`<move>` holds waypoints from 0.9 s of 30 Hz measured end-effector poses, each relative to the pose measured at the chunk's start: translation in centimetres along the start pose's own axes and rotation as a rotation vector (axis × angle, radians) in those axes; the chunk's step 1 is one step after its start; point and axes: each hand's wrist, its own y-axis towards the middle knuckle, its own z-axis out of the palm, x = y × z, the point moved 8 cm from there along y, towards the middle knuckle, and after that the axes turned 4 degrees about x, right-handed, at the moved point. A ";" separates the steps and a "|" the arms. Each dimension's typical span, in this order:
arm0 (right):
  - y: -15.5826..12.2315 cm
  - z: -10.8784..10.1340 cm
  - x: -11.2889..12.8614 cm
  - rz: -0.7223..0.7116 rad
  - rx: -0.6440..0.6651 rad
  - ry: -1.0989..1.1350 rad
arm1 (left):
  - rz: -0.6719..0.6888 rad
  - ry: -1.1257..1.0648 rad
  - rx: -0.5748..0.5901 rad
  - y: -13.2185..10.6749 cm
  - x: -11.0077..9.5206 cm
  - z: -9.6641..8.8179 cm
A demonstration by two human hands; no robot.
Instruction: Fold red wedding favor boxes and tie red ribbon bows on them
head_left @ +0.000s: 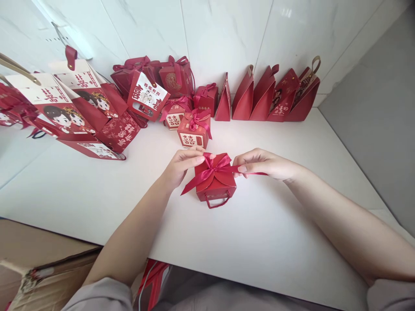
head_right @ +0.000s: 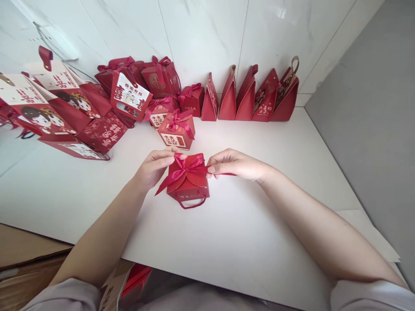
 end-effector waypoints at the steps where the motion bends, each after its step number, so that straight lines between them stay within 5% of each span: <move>1: 0.0 0.0 -0.1 0.000 0.010 -0.002 | 0.014 0.034 -0.017 -0.1 -0.2 0.0; 16: -0.1 0.9 0.0 -0.007 0.055 -0.105 | 0.158 0.308 -0.198 -0.9 -2.4 -0.4; 27: 0.1 0.8 -0.8 0.039 0.070 -0.100 | 0.015 0.222 -0.078 -0.8 -2.0 0.3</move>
